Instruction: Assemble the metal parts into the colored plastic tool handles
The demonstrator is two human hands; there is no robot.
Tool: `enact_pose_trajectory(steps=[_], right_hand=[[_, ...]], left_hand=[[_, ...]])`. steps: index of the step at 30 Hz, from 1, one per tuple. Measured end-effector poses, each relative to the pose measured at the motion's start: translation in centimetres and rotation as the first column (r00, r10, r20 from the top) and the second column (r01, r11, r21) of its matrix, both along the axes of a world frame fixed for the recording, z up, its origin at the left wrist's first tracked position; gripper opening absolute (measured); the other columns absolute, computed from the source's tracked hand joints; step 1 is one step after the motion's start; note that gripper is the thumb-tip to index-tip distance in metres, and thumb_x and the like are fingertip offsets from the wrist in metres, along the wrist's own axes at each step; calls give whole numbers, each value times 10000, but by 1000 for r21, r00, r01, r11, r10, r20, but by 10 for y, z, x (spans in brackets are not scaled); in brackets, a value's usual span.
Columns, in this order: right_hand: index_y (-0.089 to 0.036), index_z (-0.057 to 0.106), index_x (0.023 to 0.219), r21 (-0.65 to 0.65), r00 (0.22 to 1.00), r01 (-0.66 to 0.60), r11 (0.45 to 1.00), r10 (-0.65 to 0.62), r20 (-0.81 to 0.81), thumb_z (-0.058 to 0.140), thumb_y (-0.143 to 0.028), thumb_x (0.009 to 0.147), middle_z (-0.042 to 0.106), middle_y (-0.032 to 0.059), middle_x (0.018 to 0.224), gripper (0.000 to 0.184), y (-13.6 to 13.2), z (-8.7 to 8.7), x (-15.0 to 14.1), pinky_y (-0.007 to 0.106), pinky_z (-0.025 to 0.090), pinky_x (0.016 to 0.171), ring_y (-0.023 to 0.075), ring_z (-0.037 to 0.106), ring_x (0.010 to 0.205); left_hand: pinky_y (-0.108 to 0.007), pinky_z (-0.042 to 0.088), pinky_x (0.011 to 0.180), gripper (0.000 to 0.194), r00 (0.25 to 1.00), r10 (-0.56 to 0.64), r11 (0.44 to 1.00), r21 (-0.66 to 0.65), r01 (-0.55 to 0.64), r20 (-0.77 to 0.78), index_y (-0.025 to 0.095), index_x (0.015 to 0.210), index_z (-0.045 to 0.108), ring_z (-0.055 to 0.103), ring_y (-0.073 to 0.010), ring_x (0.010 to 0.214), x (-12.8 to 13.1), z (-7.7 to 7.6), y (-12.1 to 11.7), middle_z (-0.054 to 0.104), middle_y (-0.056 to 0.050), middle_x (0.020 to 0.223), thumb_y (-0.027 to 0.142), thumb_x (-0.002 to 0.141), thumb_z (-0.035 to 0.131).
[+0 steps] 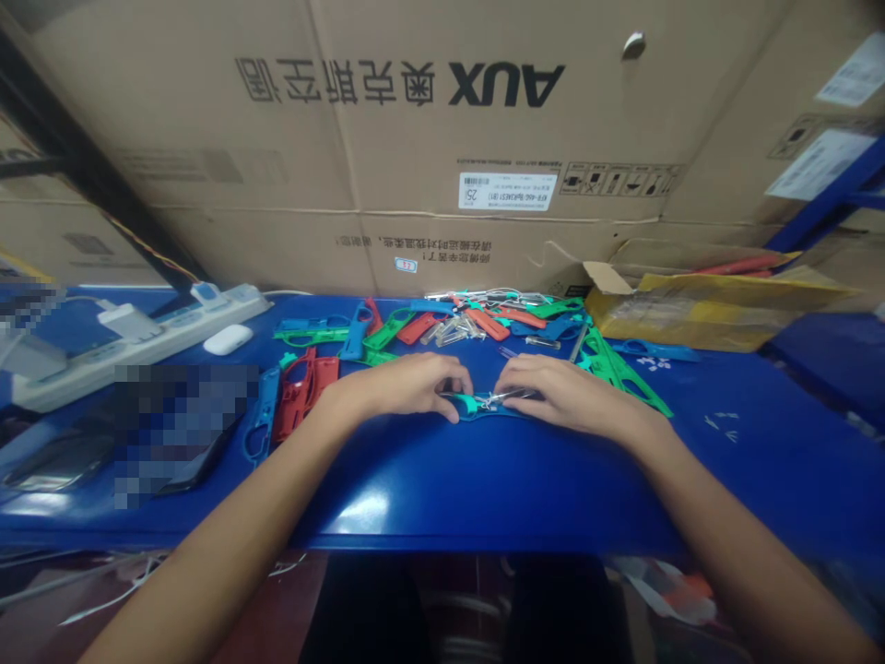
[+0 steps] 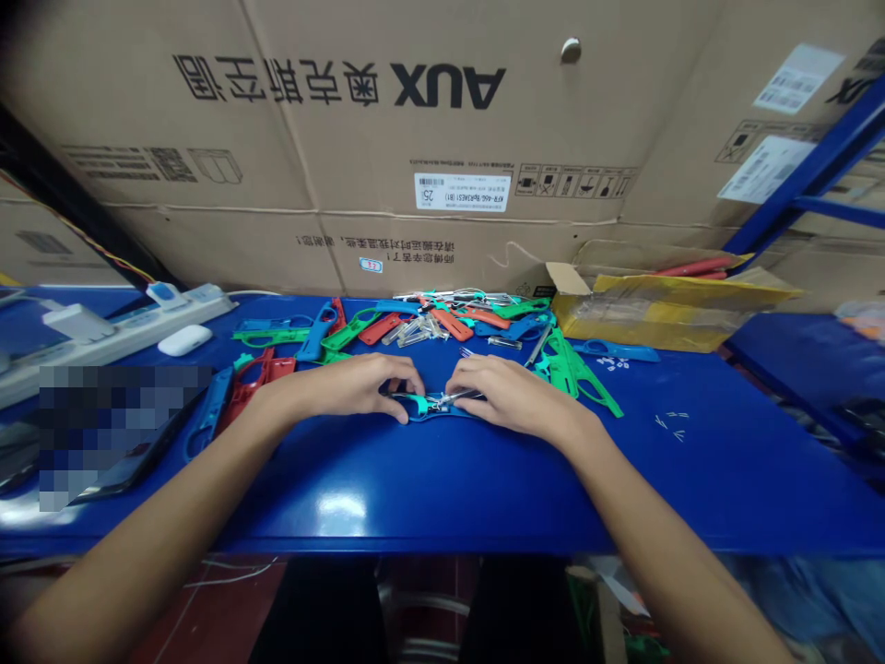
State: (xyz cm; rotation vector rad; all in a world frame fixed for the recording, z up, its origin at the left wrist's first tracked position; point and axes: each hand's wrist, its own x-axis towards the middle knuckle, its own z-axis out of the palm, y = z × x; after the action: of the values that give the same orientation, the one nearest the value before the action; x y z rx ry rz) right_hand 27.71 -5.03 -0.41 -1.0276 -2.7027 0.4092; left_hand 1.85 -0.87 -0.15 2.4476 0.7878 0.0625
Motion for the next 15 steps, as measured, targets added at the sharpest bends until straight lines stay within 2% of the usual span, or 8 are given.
enact_pose_trajectory(steps=[9,15], right_hand=[[-216,737,1104,-61,999,37,997,-35,36,538,-312,998,693,73,1080,244,0,0,-1,336,495,856,213,654,979],[-246,757,1118,-10,998,36,999,-35,50,522,-367,1009,648,81,1101,286,3,-6,5,350,490,862,225,622,1019]], left_hand=[[-254,425,727,264,1000,4,1000,-18,-4,-11,188,1057,700,602,-163,873,0,4,-2,669,-38,1064,315,835,763],[-270,433,738,275,1000,4,1000,-20,-4,-2,190,1063,703,608,-168,879,-1,2,-1,675,-42,1076,340,836,745]])
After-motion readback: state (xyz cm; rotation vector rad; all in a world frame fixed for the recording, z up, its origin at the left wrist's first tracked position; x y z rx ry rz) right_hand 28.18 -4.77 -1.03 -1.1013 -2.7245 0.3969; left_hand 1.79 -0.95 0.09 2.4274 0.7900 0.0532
